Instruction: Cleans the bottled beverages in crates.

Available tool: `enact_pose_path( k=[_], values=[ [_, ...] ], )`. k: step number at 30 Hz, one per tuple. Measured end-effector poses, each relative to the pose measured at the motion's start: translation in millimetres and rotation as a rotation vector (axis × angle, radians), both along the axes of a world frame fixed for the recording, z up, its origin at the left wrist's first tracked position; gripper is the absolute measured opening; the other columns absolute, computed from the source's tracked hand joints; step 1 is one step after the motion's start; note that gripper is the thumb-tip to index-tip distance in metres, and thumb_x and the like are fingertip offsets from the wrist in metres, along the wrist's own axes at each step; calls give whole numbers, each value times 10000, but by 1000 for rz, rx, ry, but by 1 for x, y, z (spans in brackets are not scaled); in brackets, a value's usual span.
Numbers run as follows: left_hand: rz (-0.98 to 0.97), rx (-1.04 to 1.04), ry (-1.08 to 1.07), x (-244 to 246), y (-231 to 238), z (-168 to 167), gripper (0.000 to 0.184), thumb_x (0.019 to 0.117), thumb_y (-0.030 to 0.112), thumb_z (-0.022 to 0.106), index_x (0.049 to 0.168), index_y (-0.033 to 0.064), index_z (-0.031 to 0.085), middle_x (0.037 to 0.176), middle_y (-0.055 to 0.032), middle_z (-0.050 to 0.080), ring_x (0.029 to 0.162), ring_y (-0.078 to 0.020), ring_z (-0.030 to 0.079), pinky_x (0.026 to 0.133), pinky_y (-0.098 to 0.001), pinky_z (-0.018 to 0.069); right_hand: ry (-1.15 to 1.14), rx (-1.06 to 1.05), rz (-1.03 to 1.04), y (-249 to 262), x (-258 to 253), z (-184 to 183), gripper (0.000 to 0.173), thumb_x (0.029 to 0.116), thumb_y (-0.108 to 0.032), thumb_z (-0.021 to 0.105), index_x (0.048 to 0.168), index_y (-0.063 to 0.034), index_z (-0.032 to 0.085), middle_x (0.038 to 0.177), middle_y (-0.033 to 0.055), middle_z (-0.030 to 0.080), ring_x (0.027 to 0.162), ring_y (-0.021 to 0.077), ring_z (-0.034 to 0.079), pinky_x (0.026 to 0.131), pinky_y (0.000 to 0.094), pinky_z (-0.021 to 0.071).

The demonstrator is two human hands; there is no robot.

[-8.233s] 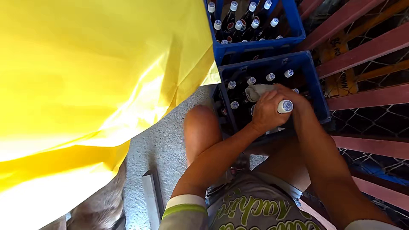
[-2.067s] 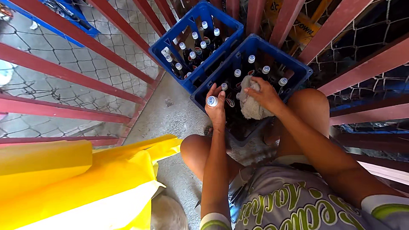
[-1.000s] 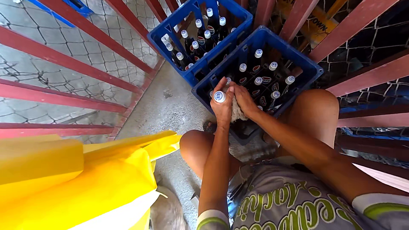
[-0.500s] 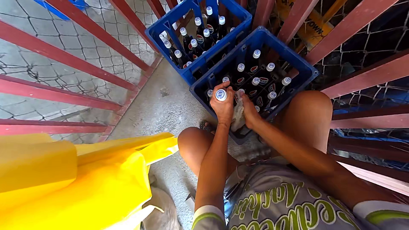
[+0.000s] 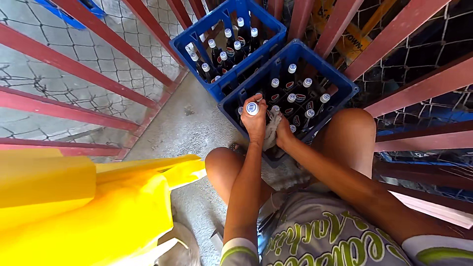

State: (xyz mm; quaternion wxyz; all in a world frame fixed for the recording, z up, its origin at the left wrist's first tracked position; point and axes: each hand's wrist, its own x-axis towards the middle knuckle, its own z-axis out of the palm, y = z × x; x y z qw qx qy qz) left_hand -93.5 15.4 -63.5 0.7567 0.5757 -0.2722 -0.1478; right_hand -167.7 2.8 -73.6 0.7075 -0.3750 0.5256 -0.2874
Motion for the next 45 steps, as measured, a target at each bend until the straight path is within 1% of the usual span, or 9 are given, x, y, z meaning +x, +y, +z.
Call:
enact_pose_path(
  k=[7, 12, 18, 22, 25, 31, 35, 42, 45],
  values=[
    [-9, -30, 18, 1, 2, 1, 304, 874, -10, 647, 1172, -71, 654, 925, -21, 693, 825, -33, 654, 795, -199, 552, 162, -609, 299, -12, 9, 21, 521, 1114, -251, 255, 1367, 83, 564, 1414, 266, 553, 1356, 344, 499, 1129, 527, 350],
    [-31, -4, 11, 2, 4, -1, 282, 897, 26, 648, 1167, -55, 668, 932, -22, 708, 837, -37, 663, 796, -217, 556, 48, -209, 343, -50, -2, -41, 508, 1131, -289, 264, 1417, 45, 517, 1430, 204, 545, 1319, 215, 516, 1114, 379, 402],
    [-56, 29, 11, -1, 3, 0, 272, 899, 36, 662, 1158, -44, 675, 887, -8, 696, 795, -30, 650, 758, -204, 549, 250, -117, 265, 5, -27, -4, 593, 1116, -425, 263, 1589, -67, 291, 1632, 224, 286, 1492, 375, 311, 1176, 602, 283],
    [-108, 46, 9, -1, -2, 2, 311, 889, 43, 675, 1188, -41, 665, 906, -20, 688, 808, -38, 645, 768, -211, 549, 256, -472, 312, -9, -50, 40, 351, 1116, -247, 383, 1335, -18, 533, 1118, 135, 615, 906, 147, 618, 792, 354, 534],
    [-98, 93, -61, -6, -1, 7, 334, 857, 30, 696, 1176, -68, 681, 974, -101, 718, 876, -81, 671, 834, -242, 554, 120, -907, 287, -19, -51, 81, 302, 1104, -163, 401, 1267, 33, 563, 1171, 80, 606, 1016, 24, 613, 874, 210, 531],
    [-330, 290, 359, -18, 23, -4, 423, 1105, 45, 296, 1487, -134, 330, 1460, -266, 481, 1342, -177, 472, 1133, -269, 354, 438, -1377, 679, -29, -3, 78, 292, 1045, -214, 511, 1177, -115, 752, 1317, 171, 648, 1253, 432, 535, 957, 622, 396],
    [-118, 337, 56, -14, -4, 12, 323, 1055, 18, 429, 1273, -186, 549, 1230, -299, 634, 1161, -264, 615, 1048, -336, 458, 282, -1053, 617, -64, 8, 86, 351, 1076, -178, 438, 1189, 66, 664, 1174, 182, 665, 1112, 233, 624, 984, 417, 490],
    [54, 149, -291, -35, -17, 7, 586, 724, 23, 786, 1272, -124, 638, 1353, -305, 587, 1268, -429, 565, 1056, -481, 485, 55, -621, 548, -101, -27, 68, 284, 1091, -208, 376, 1202, -77, 603, 1012, -88, 677, 924, -44, 639, 858, 188, 545],
    [36, 67, -358, -48, -12, 2, 325, 689, 34, 816, 993, -51, 736, 1057, -240, 683, 1040, -373, 657, 920, -463, 544, 531, -276, 752, -67, -14, 113, 262, 1093, -39, 340, 1236, 26, 550, 1048, 95, 601, 907, 39, 566, 824, 152, 470]
  ],
)
